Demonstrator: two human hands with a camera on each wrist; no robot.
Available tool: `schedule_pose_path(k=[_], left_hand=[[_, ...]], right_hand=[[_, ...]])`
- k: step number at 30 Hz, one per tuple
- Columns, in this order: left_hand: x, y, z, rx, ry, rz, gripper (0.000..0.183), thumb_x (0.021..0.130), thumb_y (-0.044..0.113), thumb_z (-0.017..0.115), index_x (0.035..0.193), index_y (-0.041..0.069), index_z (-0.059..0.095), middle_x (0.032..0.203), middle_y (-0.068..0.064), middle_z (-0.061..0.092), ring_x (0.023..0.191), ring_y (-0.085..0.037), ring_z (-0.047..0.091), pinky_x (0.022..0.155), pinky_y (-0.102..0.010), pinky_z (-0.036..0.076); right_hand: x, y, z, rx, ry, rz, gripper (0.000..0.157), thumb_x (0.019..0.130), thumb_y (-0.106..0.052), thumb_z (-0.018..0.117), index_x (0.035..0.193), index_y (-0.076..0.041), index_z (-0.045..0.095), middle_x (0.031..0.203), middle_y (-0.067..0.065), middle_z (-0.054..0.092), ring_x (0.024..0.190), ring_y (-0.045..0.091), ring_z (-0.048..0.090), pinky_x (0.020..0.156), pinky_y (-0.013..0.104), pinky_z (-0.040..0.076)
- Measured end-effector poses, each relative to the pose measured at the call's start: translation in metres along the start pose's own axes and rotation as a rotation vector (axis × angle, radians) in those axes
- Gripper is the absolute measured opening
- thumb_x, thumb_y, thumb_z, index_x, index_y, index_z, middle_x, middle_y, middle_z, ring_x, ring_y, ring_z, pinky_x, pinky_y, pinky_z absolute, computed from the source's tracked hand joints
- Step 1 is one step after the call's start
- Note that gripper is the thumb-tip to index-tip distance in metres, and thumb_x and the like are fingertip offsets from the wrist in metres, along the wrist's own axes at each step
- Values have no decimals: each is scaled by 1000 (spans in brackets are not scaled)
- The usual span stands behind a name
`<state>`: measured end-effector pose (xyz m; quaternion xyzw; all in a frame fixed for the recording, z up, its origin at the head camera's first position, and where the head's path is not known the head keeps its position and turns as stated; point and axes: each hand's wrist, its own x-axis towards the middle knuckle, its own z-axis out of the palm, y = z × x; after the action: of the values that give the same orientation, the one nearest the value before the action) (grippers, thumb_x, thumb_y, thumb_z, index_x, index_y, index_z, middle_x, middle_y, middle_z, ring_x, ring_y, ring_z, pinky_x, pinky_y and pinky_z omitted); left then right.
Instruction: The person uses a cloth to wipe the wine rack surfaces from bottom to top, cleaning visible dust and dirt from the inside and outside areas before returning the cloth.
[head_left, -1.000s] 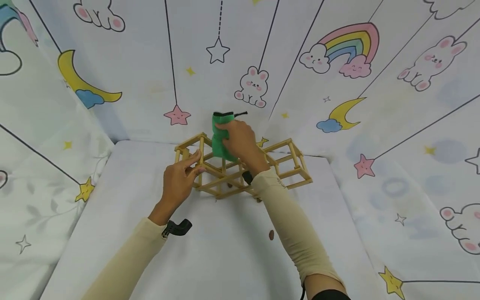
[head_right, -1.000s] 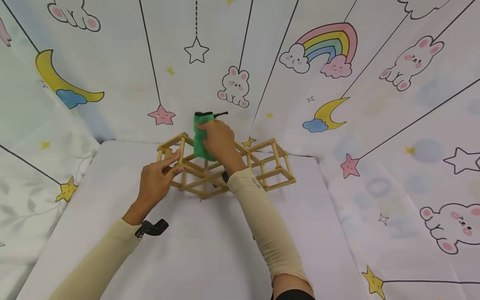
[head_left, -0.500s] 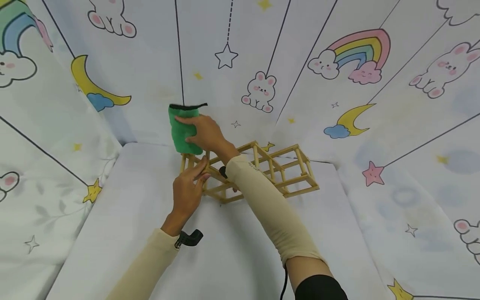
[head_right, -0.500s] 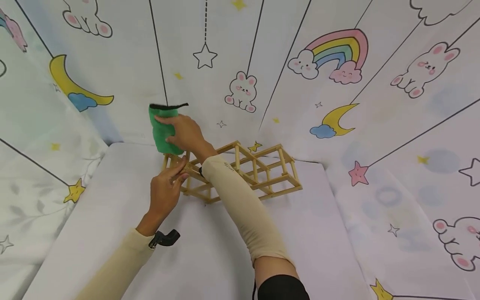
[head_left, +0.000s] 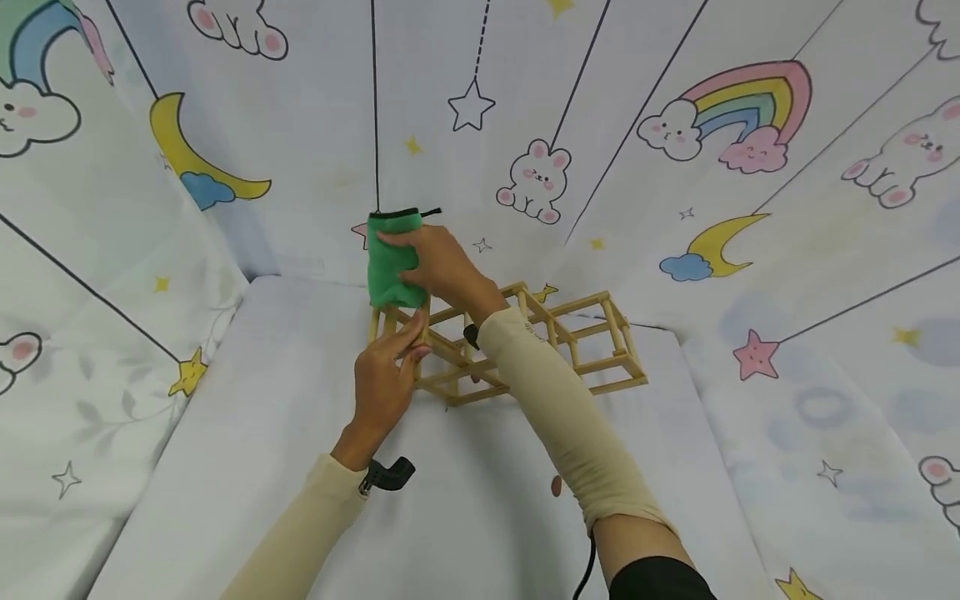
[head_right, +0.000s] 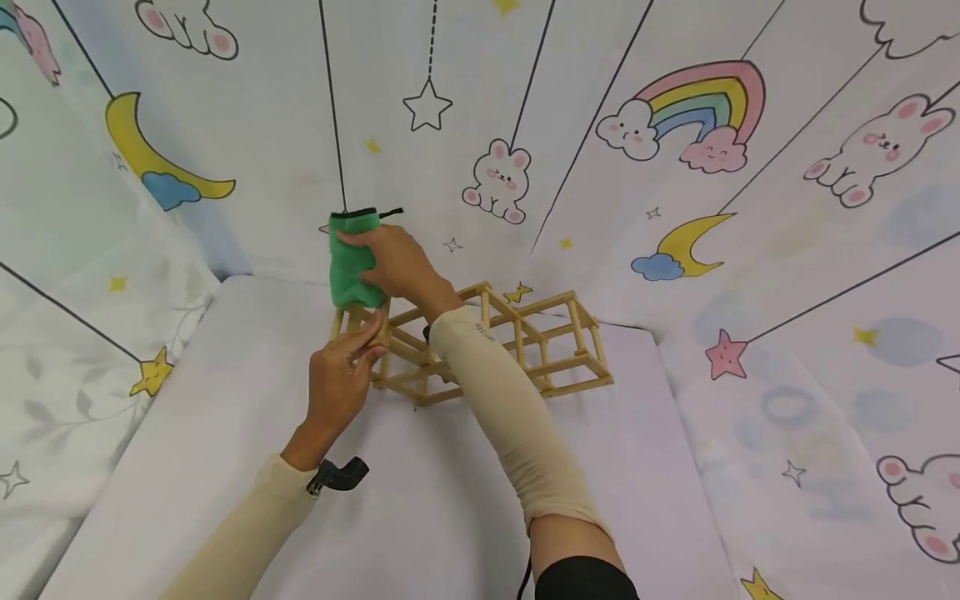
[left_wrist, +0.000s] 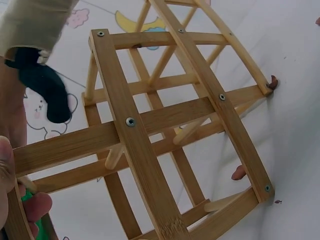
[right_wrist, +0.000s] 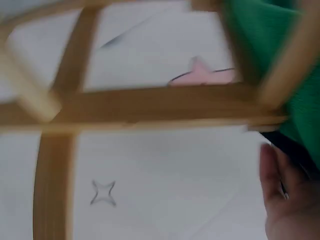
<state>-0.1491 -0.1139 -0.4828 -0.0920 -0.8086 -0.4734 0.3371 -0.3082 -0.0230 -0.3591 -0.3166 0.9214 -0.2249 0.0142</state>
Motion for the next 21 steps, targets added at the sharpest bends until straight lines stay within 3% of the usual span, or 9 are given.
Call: schedule_pose_path(k=[3,6,8,11,14,17,19,21], left_hand=[[1,0,1,-19,-7,3,54,86,17,83,137,5,70,134,-9,73,109,-33,77,87,-50,61],[0,1,1,-36,-13,3,53,87,16,84,137,3,70,136,-9,72,113,-32,77,90,-49,61],[-1,1,1,-46,-1,-3,53,86,14,85,136,3,70,134,-9,72,113,-32,77,89,-49,62],[-1,1,-1,-65,15,-14,52,86,13,86,134,3,71,133,-10,73,110,-30,78,85,-44,63],[-1,1,-2,-144,5,-34,51,87,10,85,134,2,71,134,-11,73,111,-30,78,85,-31,63],[-2,2,-3,-208,-14,-51,49,88,11,84,134,1,71,134,-13,73,114,-30,77,92,-20,59],[-2,4,-3,-230,-15,-58,48,88,10,84,134,1,71,133,-13,73,116,-30,76,95,-17,56],[-2,5,-2,-232,-4,-61,48,88,10,85,133,1,72,131,-13,74,115,-30,76,96,-16,56]], right_hand=[[-5,10,-6,-120,224,-16,63,98,-7,76,153,-32,58,154,10,61,134,27,63,105,39,54],[-18,18,-13,-60,432,8,63,95,-9,80,152,-28,61,151,13,63,133,31,64,108,45,53],[-31,20,-12,23,427,28,65,95,-12,83,153,-28,59,153,14,62,136,32,63,110,46,54],[-54,21,-6,65,283,96,65,96,-16,82,154,-30,57,155,14,61,134,34,63,106,46,56],[-74,21,-7,124,171,215,62,95,-15,81,150,-36,59,157,9,58,132,30,64,102,44,58],[-85,21,-10,240,277,267,61,94,-12,81,146,-39,63,157,9,58,131,27,64,100,44,59],[-89,20,-8,312,402,231,61,95,-11,80,147,-37,64,157,12,58,135,28,62,104,45,58],[-92,19,-3,309,458,165,59,95,-10,79,147,-33,64,154,15,61,136,30,63,106,45,58]])
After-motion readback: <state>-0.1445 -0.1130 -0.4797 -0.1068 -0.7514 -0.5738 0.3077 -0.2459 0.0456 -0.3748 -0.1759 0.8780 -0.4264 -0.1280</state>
